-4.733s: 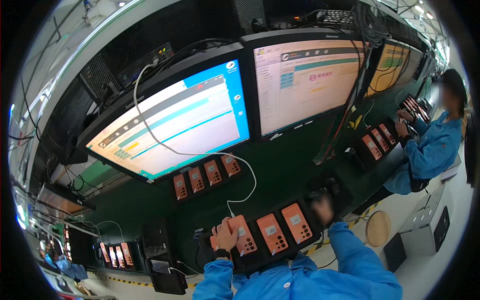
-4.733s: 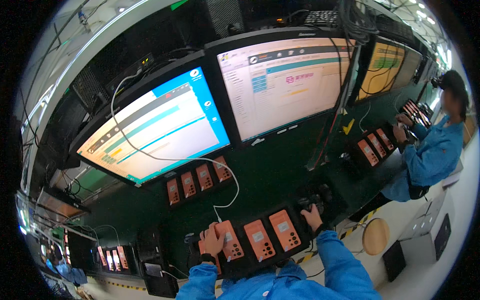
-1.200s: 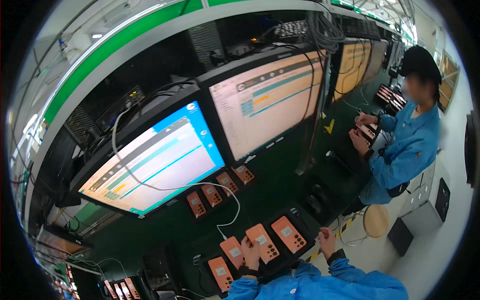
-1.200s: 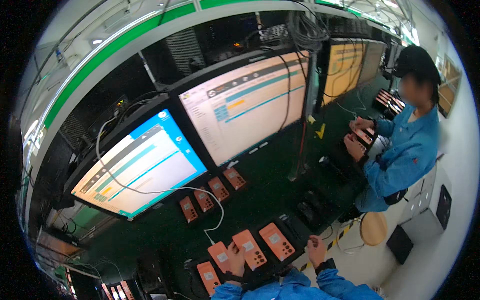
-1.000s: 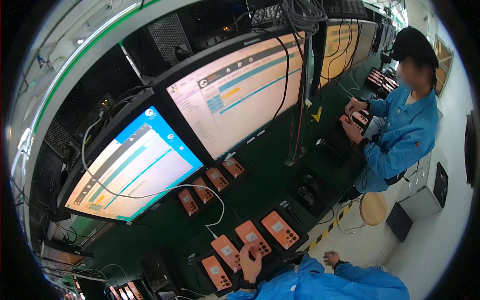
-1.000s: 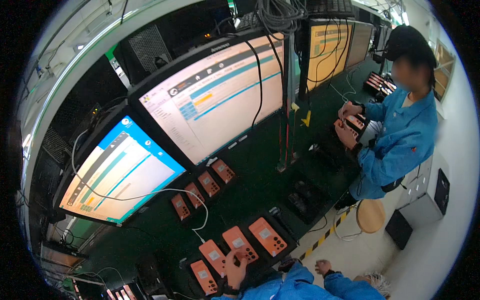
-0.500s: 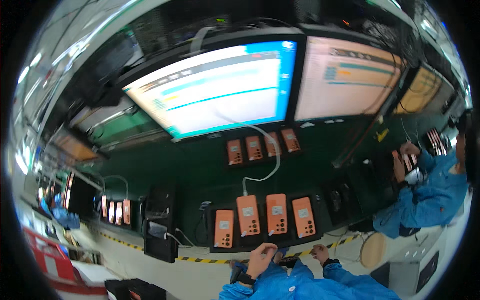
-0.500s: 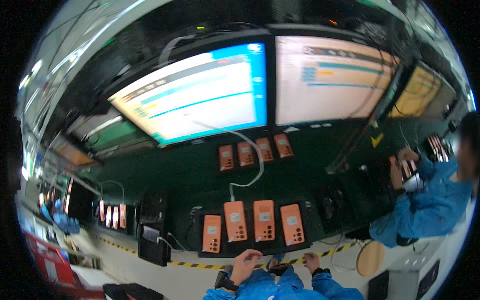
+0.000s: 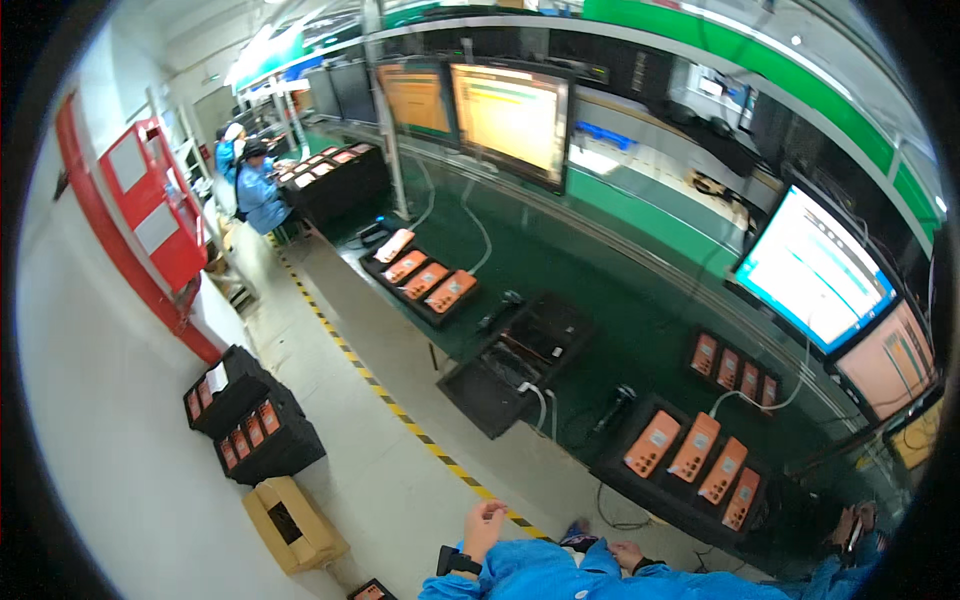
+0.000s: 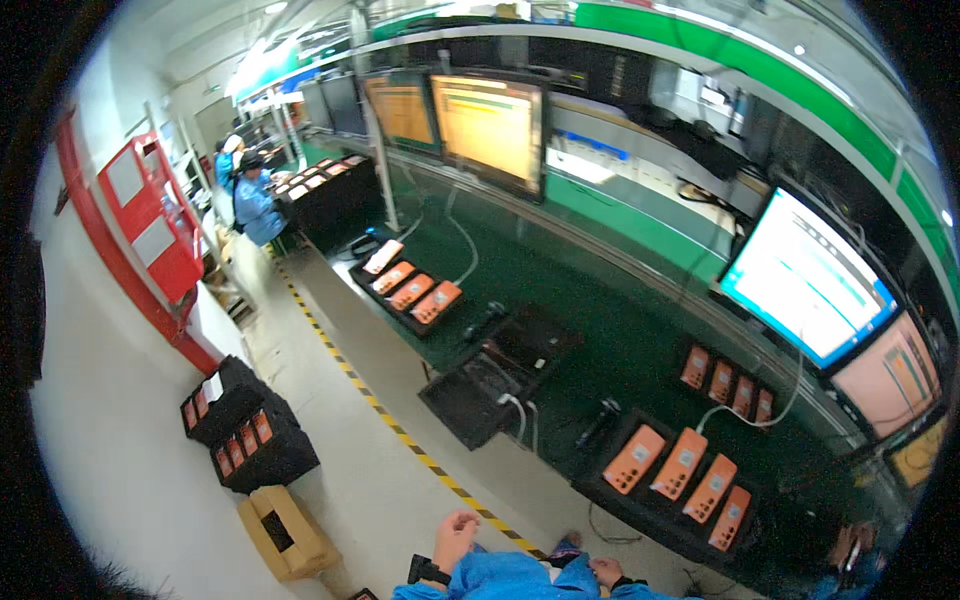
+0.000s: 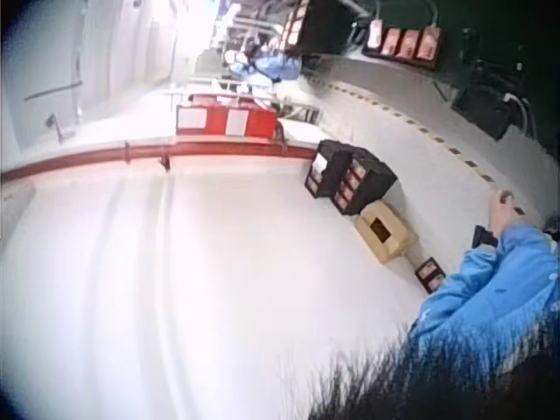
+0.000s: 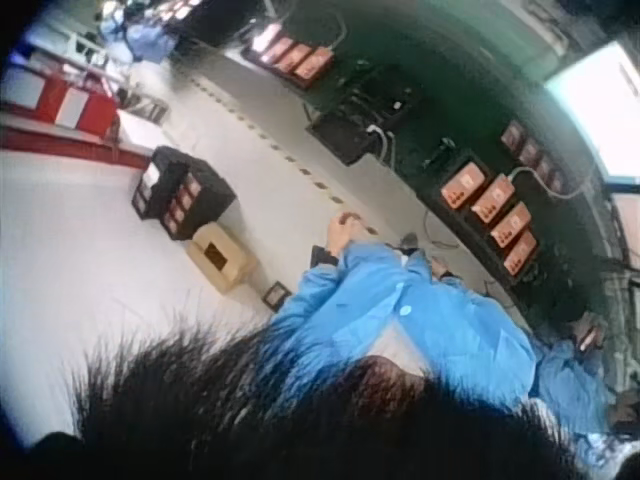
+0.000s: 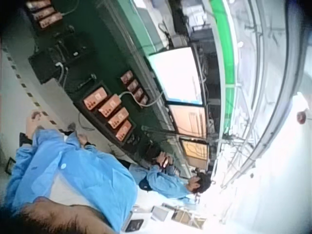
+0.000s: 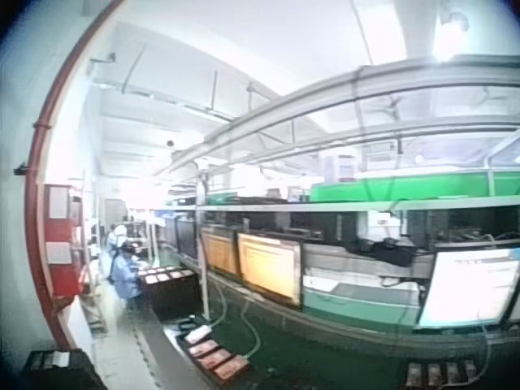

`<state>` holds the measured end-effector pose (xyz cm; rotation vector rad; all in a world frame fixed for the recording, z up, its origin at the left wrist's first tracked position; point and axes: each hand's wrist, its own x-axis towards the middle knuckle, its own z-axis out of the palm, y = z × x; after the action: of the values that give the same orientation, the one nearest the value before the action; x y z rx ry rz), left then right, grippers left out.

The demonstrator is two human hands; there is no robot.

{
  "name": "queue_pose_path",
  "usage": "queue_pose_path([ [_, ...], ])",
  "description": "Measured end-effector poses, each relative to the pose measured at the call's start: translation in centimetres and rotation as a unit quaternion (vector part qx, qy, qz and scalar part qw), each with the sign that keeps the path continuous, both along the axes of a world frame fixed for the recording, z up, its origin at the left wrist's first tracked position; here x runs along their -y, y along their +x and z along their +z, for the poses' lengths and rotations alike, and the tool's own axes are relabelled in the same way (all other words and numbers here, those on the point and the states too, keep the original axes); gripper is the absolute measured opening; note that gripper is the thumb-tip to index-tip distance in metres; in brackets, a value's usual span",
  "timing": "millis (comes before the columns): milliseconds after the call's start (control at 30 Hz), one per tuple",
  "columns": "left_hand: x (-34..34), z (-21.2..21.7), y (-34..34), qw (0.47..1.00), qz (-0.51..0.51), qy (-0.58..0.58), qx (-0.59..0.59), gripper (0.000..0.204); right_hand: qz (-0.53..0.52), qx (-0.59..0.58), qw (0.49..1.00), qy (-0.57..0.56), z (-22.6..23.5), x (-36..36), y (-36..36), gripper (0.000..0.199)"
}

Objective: Testing and scanning smartphones at a manufacturing or quality control station.

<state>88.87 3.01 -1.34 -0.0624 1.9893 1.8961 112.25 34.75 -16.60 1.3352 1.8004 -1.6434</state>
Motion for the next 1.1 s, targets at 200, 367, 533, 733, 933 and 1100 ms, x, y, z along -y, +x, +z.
queue_pose_path([
  [200,7.9,-1.2,-2.7,0.996,0.088,0.034,0.003,0.016,0.081,-0.075,0.994,-0.008,3.9,5.4,-13.7,0.025],
  [367,11.8,-6.9,-3.1,0.979,0.178,0.07,0.074,0.015,0.163,-0.051,0.985,-0.001,7.0,11.4,-25.4,0.027],
  [533,19.4,-11.4,-4.8,0.967,0.146,0.027,0.206,0.033,0.316,-0.214,0.923,-0.043,8.2,20.3,-37.7,0.025],
  [733,34.8,-21.8,-5.7,0.884,0.047,-0.366,0.287,0.024,0.358,-0.286,0.886,-0.077,10.9,27.8,-52.0,0.026],
  [933,39.2,-17.6,-15.5,0.855,0.385,-0.054,0.342,0.028,0.365,-0.237,0.9,0.02,10.1,27.7,-63.3,0.031],
  [1100,37.5,-14.7,-28.0,0.901,0.339,-0.01,0.269,0.036,0.327,-0.31,0.844,0.289,10.4,28.2,-69.0,0.056],
])
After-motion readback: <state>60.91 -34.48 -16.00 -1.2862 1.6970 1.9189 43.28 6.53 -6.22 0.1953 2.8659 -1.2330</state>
